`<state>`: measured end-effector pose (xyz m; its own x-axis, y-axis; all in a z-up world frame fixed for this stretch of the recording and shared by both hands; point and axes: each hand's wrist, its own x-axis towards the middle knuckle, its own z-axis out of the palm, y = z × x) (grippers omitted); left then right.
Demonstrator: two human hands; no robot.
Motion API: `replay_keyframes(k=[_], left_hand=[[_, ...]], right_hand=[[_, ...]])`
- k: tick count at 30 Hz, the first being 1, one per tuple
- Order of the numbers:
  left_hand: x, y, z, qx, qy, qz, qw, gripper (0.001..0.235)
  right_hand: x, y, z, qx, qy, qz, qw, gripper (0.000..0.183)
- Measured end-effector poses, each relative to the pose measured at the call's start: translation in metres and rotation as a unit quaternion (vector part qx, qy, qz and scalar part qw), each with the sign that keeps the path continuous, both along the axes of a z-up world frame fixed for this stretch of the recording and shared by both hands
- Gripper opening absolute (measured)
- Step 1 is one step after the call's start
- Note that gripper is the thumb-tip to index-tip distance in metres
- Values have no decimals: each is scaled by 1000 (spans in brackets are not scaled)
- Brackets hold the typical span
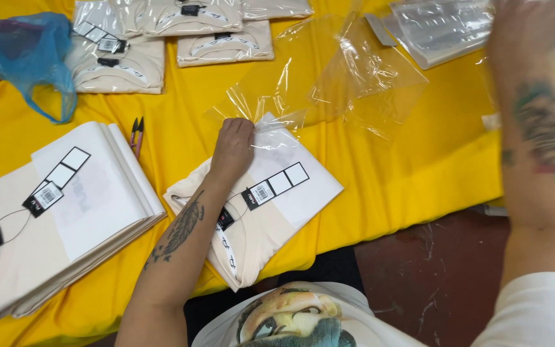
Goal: Folding t-shirts and placing them into individual plastic bags for retail packaging.
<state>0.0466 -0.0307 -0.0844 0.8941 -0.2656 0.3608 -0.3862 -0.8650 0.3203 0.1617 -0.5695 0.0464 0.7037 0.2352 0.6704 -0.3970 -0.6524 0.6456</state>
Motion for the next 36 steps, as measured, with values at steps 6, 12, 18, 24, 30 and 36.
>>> replay_keyframes(k=[6,12,18,24,30,36], left_hand=[[-2,4,6,-14,-4,-4,1000,20],[13,-8,38,-21,129,-36,991,27],[21,-34,57,-54,182,-81,978,43],[7,-54,58,-53,184,-105,976,50],[-62,-67,133,28,204,-215,955,50],[-57,-53,120,104,177,-229,952,51]], right_hand=[[-7,54,-160,83,140,181,970,16],[-152,183,-45,410,287,143,854,48],[-257,263,-70,826,395,131,381,58],[-274,327,-56,948,190,207,147,62],[-235,326,-43,869,273,267,316,56],[-226,330,-14,814,319,281,397,62]])
